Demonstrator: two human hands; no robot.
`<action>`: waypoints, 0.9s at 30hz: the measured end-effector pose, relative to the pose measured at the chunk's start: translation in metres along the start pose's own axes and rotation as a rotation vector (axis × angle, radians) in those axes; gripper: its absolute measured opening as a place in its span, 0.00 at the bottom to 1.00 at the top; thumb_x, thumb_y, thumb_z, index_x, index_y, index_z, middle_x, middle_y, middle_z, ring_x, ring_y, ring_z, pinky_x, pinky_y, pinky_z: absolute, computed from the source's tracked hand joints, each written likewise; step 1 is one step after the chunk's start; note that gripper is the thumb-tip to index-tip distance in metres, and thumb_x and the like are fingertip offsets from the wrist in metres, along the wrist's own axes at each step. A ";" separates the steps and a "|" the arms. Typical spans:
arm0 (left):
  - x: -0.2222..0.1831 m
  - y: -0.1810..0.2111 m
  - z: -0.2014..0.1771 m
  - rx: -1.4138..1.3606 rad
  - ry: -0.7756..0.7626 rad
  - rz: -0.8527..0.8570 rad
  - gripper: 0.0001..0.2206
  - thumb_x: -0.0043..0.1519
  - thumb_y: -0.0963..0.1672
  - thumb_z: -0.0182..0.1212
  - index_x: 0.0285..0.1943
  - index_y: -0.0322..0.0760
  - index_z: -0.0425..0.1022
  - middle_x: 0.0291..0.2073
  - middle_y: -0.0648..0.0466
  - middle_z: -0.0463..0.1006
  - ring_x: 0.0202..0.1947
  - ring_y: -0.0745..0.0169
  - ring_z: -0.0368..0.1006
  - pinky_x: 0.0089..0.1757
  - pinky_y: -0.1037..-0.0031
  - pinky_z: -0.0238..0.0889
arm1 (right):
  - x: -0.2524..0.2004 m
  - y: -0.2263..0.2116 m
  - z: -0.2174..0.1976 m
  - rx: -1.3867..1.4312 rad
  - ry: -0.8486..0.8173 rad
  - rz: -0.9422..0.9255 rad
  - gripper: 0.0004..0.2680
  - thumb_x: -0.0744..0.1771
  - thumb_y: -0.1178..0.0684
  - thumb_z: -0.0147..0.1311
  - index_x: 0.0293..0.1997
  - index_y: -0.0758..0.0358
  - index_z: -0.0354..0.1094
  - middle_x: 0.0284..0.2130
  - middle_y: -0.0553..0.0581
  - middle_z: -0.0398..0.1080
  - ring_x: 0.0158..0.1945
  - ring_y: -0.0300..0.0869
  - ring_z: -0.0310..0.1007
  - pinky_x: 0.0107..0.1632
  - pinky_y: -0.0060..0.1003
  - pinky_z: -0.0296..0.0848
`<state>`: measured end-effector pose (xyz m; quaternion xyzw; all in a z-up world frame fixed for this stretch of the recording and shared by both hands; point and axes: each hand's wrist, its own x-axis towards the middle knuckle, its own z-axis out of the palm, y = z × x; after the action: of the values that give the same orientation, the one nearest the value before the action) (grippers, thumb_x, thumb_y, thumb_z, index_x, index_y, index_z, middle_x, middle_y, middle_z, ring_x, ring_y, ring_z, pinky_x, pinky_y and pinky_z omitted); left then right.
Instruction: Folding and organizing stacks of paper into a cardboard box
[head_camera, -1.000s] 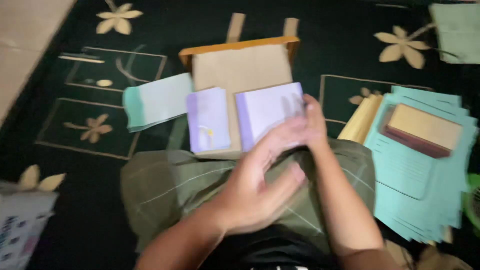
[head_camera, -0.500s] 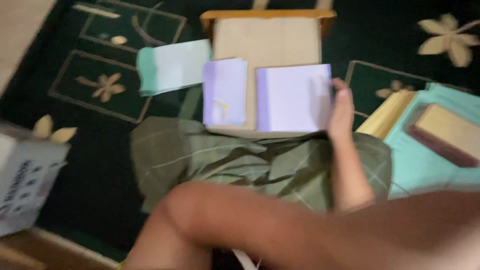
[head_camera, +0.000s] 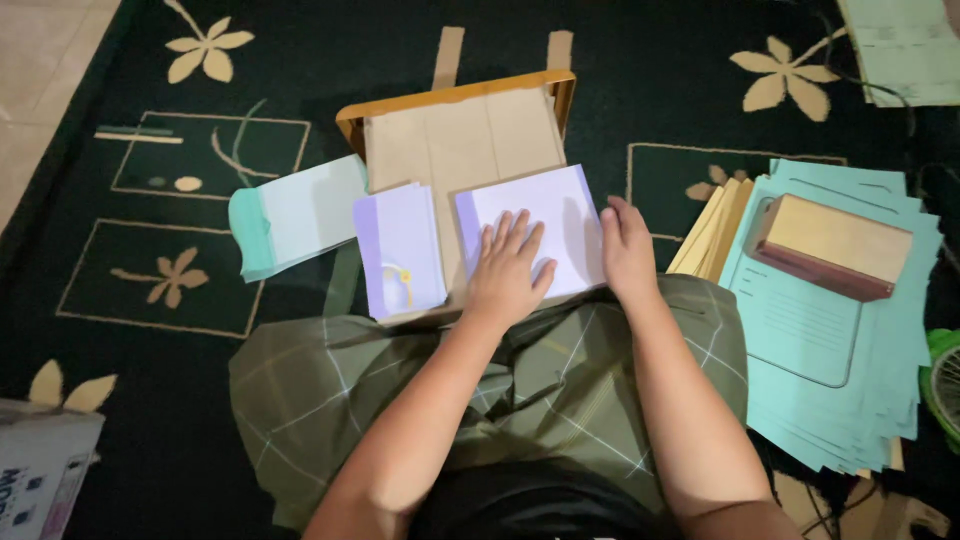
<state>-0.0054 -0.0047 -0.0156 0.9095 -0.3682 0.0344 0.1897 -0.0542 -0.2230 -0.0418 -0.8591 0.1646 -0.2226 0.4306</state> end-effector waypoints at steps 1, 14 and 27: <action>0.000 0.002 -0.006 -0.003 0.002 0.007 0.31 0.64 0.57 0.51 0.74 0.44 0.63 0.75 0.45 0.58 0.75 0.39 0.51 0.68 0.43 0.41 | -0.004 0.009 -0.003 -0.005 0.007 0.000 0.15 0.75 0.47 0.43 0.64 0.64 0.67 0.55 0.68 0.70 0.62 0.61 0.67 0.63 0.54 0.65; -0.001 0.000 -0.018 -0.129 0.088 0.000 0.26 0.62 0.52 0.58 0.67 0.36 0.72 0.69 0.43 0.67 0.72 0.41 0.59 0.66 0.46 0.49 | -0.038 -0.102 -0.041 -0.220 -0.289 -0.133 0.20 0.70 0.49 0.49 0.68 0.75 0.59 0.63 0.78 0.63 0.67 0.68 0.61 0.66 0.58 0.62; 0.012 -0.025 -0.007 -0.764 0.066 -0.142 0.17 0.70 0.50 0.53 0.51 0.35 0.82 0.63 0.43 0.75 0.73 0.41 0.56 0.70 0.49 0.39 | -0.039 -0.108 -0.027 0.359 -0.440 -0.316 0.12 0.71 0.54 0.46 0.58 0.67 0.72 0.54 0.68 0.73 0.61 0.61 0.71 0.61 0.58 0.65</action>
<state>0.0207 0.0063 -0.0142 0.7949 -0.2843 -0.0890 0.5286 -0.0913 -0.1605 0.0508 -0.8117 -0.1096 -0.1213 0.5607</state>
